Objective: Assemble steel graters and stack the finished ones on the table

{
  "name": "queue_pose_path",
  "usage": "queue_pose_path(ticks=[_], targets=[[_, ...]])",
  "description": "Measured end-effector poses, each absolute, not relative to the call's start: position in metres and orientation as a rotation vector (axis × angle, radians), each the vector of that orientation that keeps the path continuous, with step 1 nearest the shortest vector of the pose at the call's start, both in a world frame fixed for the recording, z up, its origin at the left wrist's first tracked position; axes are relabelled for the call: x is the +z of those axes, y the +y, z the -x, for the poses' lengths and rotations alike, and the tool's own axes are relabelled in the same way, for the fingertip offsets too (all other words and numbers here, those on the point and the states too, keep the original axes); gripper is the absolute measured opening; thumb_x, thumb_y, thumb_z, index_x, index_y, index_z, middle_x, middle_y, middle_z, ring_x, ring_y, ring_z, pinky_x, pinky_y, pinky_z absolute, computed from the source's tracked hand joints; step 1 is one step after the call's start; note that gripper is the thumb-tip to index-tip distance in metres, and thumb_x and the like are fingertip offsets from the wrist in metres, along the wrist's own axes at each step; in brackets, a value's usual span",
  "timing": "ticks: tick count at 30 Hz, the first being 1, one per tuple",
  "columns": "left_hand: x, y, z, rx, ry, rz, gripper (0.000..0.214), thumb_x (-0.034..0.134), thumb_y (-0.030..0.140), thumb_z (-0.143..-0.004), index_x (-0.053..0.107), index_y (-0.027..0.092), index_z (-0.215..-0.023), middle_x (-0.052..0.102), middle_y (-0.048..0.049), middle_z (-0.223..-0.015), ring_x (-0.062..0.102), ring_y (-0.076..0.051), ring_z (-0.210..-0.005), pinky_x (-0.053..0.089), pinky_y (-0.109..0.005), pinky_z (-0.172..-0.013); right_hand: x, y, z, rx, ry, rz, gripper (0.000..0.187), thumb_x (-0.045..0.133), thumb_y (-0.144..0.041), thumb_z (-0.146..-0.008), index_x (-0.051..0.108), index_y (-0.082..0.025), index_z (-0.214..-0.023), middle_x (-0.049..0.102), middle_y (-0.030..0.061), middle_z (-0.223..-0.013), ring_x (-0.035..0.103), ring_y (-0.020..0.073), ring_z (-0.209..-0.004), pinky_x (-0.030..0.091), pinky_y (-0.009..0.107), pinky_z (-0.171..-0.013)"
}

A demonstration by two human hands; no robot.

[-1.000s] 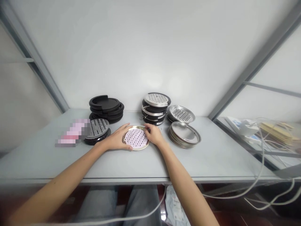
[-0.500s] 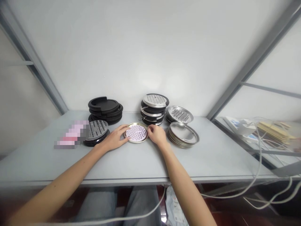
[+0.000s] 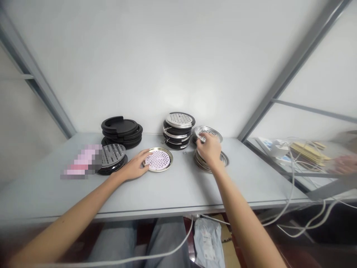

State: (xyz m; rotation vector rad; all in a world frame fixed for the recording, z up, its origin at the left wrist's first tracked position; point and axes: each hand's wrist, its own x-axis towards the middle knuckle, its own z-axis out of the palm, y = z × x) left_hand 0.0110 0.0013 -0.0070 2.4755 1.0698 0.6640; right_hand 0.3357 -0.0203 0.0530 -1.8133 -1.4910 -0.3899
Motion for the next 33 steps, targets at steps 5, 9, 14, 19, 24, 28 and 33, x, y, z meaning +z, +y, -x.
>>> queue_pose_path(ticks=[5,9,14,19,24,28,33], targets=[[-0.004,-0.002,-0.009,0.671,1.064,-2.474,0.056,0.05,0.022,-0.081,0.045,0.017,-0.137,0.037,-0.0112,-0.148,0.039,-0.027,-0.135,0.031,-0.039,-0.116,0.042,0.008,-0.377,-0.42,-1.599,2.021,0.025,0.058,-0.027,-0.074,0.072,-0.018,-0.093,0.066,0.0109,-0.104,0.057,0.0271,-0.101,0.044,0.039,-0.087],[-0.004,-0.002,-0.009,0.664,1.067,-2.474,0.055,0.05,0.024,-0.082,0.046,0.016,-0.136,0.036,-0.0112,-0.149,0.04,-0.026,-0.135,0.032,-0.038,-0.115,0.03,0.017,-0.383,-0.428,-1.59,2.067,0.019,0.058,-0.028,-0.075,0.073,-0.019,-0.083,0.066,0.0094,-0.105,0.054,0.0267,-0.103,0.042,0.039,-0.089],[-0.004,-0.001,-0.008,0.661,1.08,-2.481,0.051,0.05,0.033,-0.087,0.047,0.016,-0.136,0.037,-0.0113,-0.148,0.041,-0.026,-0.134,0.031,-0.038,-0.115,0.033,0.018,-0.379,-0.549,-1.619,2.062,0.021,0.05,-0.02,-0.081,0.071,-0.017,-0.083,0.067,0.0112,-0.102,0.054,0.0261,-0.1,0.041,0.039,-0.087],[-0.004,-0.002,-0.008,0.654,1.083,-2.476,0.052,0.05,0.041,-0.089,0.048,0.017,-0.135,0.037,-0.0116,-0.148,0.041,-0.027,-0.134,0.033,-0.039,-0.114,0.05,0.013,-0.383,-0.699,-1.498,1.892,0.023,0.048,-0.025,-0.087,0.07,-0.016,-0.087,0.066,0.012,-0.104,0.055,0.026,-0.098,0.042,0.039,-0.085],[-0.006,-0.002,-0.008,0.676,1.083,-2.474,0.054,0.049,0.046,-0.09,0.047,0.017,-0.136,0.037,-0.0117,-0.148,0.04,-0.027,-0.134,0.032,-0.04,-0.114,0.081,-0.002,-0.377,-0.783,-1.335,1.572,0.021,0.05,-0.03,-0.09,0.066,-0.017,-0.092,0.063,0.0115,-0.106,0.059,0.0245,-0.096,0.047,0.039,-0.085],[-0.007,0.0,-0.009,0.738,1.113,-2.459,0.054,0.05,0.045,-0.09,0.047,0.016,-0.136,0.038,-0.0131,-0.147,0.04,-0.028,-0.134,0.033,-0.042,-0.113,0.111,-0.027,-0.35,-0.742,-1.3,1.182,0.016,0.051,-0.029,-0.091,0.063,-0.019,-0.093,0.062,0.0113,-0.105,0.059,0.0241,-0.098,0.051,0.038,-0.08],[-0.008,0.002,-0.01,0.951,1.088,-2.456,0.063,0.056,0.043,-0.087,0.036,0.017,-0.141,0.04,-0.0136,-0.145,0.039,-0.027,-0.134,0.032,-0.042,-0.113,0.126,-0.049,-0.306,-0.395,-1.314,0.972,0.015,0.055,-0.033,-0.09,0.062,-0.021,-0.096,0.06,0.008,-0.107,0.06,0.0209,-0.098,0.053,0.037,-0.082]])
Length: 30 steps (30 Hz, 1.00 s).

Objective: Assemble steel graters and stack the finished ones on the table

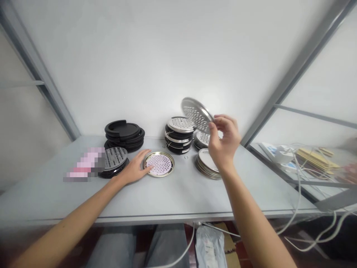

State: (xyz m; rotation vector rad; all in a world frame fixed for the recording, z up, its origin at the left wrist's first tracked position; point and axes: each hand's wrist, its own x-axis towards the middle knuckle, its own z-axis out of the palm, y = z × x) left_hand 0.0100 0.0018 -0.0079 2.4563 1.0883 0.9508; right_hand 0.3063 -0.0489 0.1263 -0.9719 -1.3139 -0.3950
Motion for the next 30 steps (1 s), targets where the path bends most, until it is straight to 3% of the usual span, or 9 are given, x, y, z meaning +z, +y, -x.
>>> queue_pose_path(ticks=[8,15,19,24,30], targets=[[-0.005,0.005,-0.008,1.238,1.141,-2.375,0.1,0.07,0.044,-0.078,0.004,0.025,-0.151,0.034,-0.0148,-0.147,0.045,-0.027,-0.129,0.038,-0.043,-0.107,0.084,-0.033,-0.258,0.44,-1.303,0.862,0.024,0.065,-0.041,-0.082,0.064,-0.02,-0.094,0.066,0.0042,-0.102,0.061,0.018,-0.098,0.049,0.032,-0.088],[-0.007,0.008,-0.007,1.203,1.176,-2.364,0.114,0.077,0.04,-0.072,-0.004,0.026,-0.152,0.031,-0.0153,-0.151,0.044,-0.03,-0.131,0.038,-0.042,-0.107,0.05,-0.021,-0.239,0.886,-1.132,0.834,0.035,0.07,-0.046,-0.076,0.066,-0.019,-0.098,0.068,0.0031,-0.09,0.06,0.0145,-0.075,0.049,0.028,-0.069],[-0.007,0.007,-0.006,1.191,1.256,-2.357,0.117,0.078,0.036,-0.071,-0.004,0.025,-0.152,0.025,-0.0147,-0.155,0.038,-0.031,-0.136,0.036,-0.042,-0.11,0.036,-0.017,-0.235,1.121,-1.032,0.837,0.034,0.074,-0.048,-0.071,0.068,-0.02,-0.09,0.069,0.0026,-0.088,0.061,0.0145,-0.075,0.049,0.026,-0.069],[-0.006,0.008,-0.004,1.142,1.259,-2.428,0.112,0.077,0.03,-0.072,0.0,0.021,-0.152,0.032,-0.0156,-0.152,0.033,-0.029,-0.139,0.032,-0.043,-0.113,0.022,-0.014,-0.244,1.294,-0.947,0.895,0.038,0.079,-0.045,-0.066,0.069,-0.021,-0.095,0.07,0.0045,-0.095,0.063,0.0165,-0.08,0.051,0.029,-0.07],[-0.006,0.006,-0.004,0.962,1.253,-2.438,0.105,0.076,0.05,-0.069,0.019,0.016,-0.15,0.041,-0.0168,-0.147,0.037,-0.033,-0.136,0.036,-0.044,-0.11,0.006,-0.007,-0.255,1.129,-1.029,1.073,0.049,0.075,-0.046,-0.067,0.066,-0.019,-0.108,0.07,0.0068,-0.097,0.063,0.0188,-0.082,0.051,0.03,-0.067]])
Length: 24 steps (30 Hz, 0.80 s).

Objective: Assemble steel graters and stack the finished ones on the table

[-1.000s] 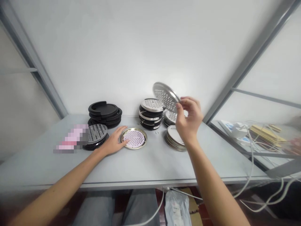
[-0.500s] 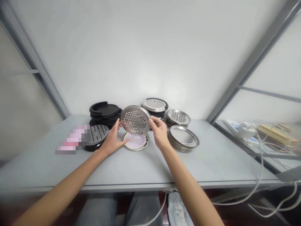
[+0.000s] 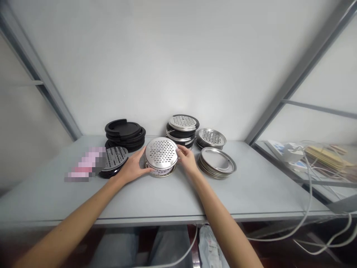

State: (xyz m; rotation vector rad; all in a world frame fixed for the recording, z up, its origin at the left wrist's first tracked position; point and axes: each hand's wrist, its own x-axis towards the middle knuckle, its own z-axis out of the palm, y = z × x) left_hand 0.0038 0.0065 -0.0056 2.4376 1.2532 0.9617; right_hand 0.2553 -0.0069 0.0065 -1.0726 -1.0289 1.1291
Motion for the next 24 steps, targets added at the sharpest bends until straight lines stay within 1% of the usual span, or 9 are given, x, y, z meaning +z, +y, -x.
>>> queue_pose_path(ticks=[3,7,12,16,20,24], targets=[[-0.004,0.005,-0.004,0.902,1.253,-2.441,0.102,0.074,0.057,-0.069,0.025,0.015,-0.149,0.044,-0.017,-0.145,0.04,-0.033,-0.135,0.037,-0.045,-0.109,-0.003,-0.001,-0.259,0.932,-1.192,1.174,0.052,0.067,-0.047,-0.073,0.064,-0.016,-0.114,0.071,0.0079,-0.094,0.063,0.0209,-0.081,0.051,0.033,-0.069],[0.001,0.003,-0.004,0.858,1.256,-2.441,0.095,0.07,0.057,-0.073,0.029,0.016,-0.147,0.049,-0.0149,-0.141,0.046,-0.033,-0.129,0.039,-0.045,-0.106,-0.011,0.002,-0.263,0.71,-1.416,1.245,0.044,0.057,-0.043,-0.081,0.067,-0.013,-0.111,0.072,0.0098,-0.098,0.064,0.0236,-0.086,0.051,0.038,-0.077],[0.003,0.002,-0.003,0.829,1.26,-2.431,0.101,0.076,0.059,-0.065,0.03,0.021,-0.147,0.052,-0.0115,-0.138,0.048,-0.035,-0.126,0.044,-0.045,-0.101,-0.007,-0.005,-0.261,0.554,-1.574,1.335,0.038,0.052,-0.038,-0.085,0.069,-0.014,-0.11,0.072,0.0097,-0.102,0.065,0.0247,-0.087,0.048,0.04,-0.084],[0.0,0.003,-0.003,0.841,1.261,-2.39,0.102,0.078,0.058,-0.061,0.033,0.022,-0.145,0.055,-0.0113,-0.133,0.05,-0.036,-0.124,0.045,-0.046,-0.099,-0.003,-0.011,-0.259,0.486,-1.647,1.402,0.037,0.051,-0.037,-0.087,0.069,-0.014,-0.109,0.073,0.0091,-0.098,0.066,0.0244,-0.083,0.048,0.037,-0.079],[0.001,0.001,-0.004,0.866,1.225,-2.399,0.098,0.074,0.062,-0.064,0.034,0.021,-0.144,0.056,-0.0121,-0.133,0.052,-0.034,-0.122,0.044,-0.045,-0.1,-0.001,-0.013,-0.26,0.442,-1.683,1.419,0.038,0.05,-0.041,-0.089,0.069,-0.015,-0.11,0.073,0.0079,-0.092,0.065,0.0236,-0.078,0.048,0.034,-0.071],[0.006,-0.002,-0.002,0.862,1.244,-2.414,0.094,0.072,0.065,-0.065,0.04,0.022,-0.141,0.06,-0.0103,-0.128,0.055,-0.033,-0.116,0.045,-0.044,-0.097,0.0,-0.016,-0.259,0.397,-1.74,1.412,0.039,0.048,-0.046,-0.09,0.072,-0.018,-0.104,0.073,0.0056,-0.083,0.065,0.0225,-0.073,0.048,0.032,-0.068]])
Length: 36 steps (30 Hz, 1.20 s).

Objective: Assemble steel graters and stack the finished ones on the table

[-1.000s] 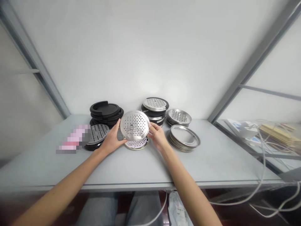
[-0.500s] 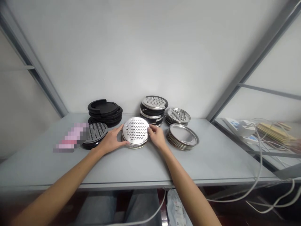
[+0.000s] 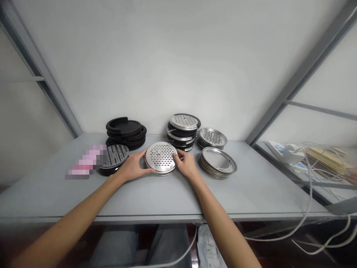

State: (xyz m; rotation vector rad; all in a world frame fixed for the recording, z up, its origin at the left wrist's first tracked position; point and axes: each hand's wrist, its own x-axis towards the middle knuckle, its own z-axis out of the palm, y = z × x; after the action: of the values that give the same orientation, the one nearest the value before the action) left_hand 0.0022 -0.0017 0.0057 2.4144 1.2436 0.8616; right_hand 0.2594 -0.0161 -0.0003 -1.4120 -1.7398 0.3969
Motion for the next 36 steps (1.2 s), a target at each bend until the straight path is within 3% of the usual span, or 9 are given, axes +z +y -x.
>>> queue_pose_path(ticks=[5,9,17,20,28,32,36], targets=[[0.009,-0.008,0.0,0.823,1.272,-2.394,0.088,0.071,0.065,-0.066,0.044,0.024,-0.139,0.066,-0.0068,-0.12,0.062,-0.032,-0.107,0.049,-0.041,-0.091,-0.002,-0.019,-0.257,0.365,-1.82,1.43,0.041,0.044,-0.049,-0.092,0.072,-0.019,-0.098,0.073,0.005,-0.085,0.065,0.0219,-0.073,0.048,0.032,-0.07],[0.007,-0.011,-0.001,0.785,1.281,-2.353,0.08,0.071,0.063,-0.067,0.049,0.027,-0.135,0.069,-0.0047,-0.113,0.065,-0.031,-0.102,0.05,-0.04,-0.089,-0.005,-0.017,-0.256,0.308,-1.827,1.432,0.041,0.044,-0.049,-0.093,0.07,-0.02,-0.106,0.072,0.008,-0.102,0.065,0.0248,-0.089,0.048,0.034,-0.078],[-0.011,-0.004,-0.003,0.766,1.342,-2.389,0.084,0.069,0.069,-0.065,0.054,0.017,-0.129,0.049,-0.0168,-0.138,0.038,-0.038,-0.134,0.034,-0.051,-0.108,-0.014,-0.011,-0.256,0.176,-1.958,1.512,0.04,0.045,-0.045,-0.092,0.073,-0.016,-0.093,0.069,0.0148,-0.11,0.061,0.0295,-0.105,0.043,0.039,-0.093],[-0.012,-0.004,-0.003,0.754,1.337,-2.406,0.087,0.068,0.069,-0.066,0.05,0.018,-0.134,0.044,-0.0181,-0.142,0.038,-0.037,-0.134,0.034,-0.05,-0.108,-0.019,-0.009,-0.256,0.161,-1.991,1.53,0.037,0.047,-0.043,-0.092,0.073,-0.016,-0.092,0.068,0.0142,-0.112,0.06,0.0286,-0.106,0.043,0.039,-0.095],[-0.012,-0.003,-0.002,0.733,1.308,-2.444,0.084,0.064,0.071,-0.069,0.05,0.017,-0.133,0.045,-0.017,-0.14,0.039,-0.036,-0.133,0.035,-0.047,-0.108,-0.025,-0.008,-0.255,0.125,-2.019,1.591,0.041,0.046,-0.046,-0.092,0.069,-0.014,-0.103,0.061,0.016,-0.123,0.054,0.0282,-0.117,0.037,0.04,-0.102],[-0.015,-0.001,-0.001,0.655,1.322,-2.459,0.093,0.07,0.069,-0.063,0.047,0.014,-0.134,0.04,-0.0212,-0.143,0.035,-0.038,-0.135,0.032,-0.051,-0.11,-0.026,-0.008,-0.255,0.125,-2.026,1.636,0.043,0.046,-0.047,-0.092,0.067,-0.013,-0.107,0.057,0.0176,-0.129,0.05,0.0296,-0.122,0.034,0.041,-0.104],[-0.017,0.0,0.0,0.694,1.309,-2.474,0.087,0.073,0.065,-0.062,0.05,0.017,-0.131,0.048,-0.0184,-0.137,0.04,-0.036,-0.131,0.035,-0.048,-0.107,-0.025,-0.009,-0.254,0.126,-2.026,1.648,0.043,0.045,-0.048,-0.092,0.067,-0.013,-0.105,0.057,0.0183,-0.129,0.049,0.0304,-0.123,0.035,0.042,-0.104]])
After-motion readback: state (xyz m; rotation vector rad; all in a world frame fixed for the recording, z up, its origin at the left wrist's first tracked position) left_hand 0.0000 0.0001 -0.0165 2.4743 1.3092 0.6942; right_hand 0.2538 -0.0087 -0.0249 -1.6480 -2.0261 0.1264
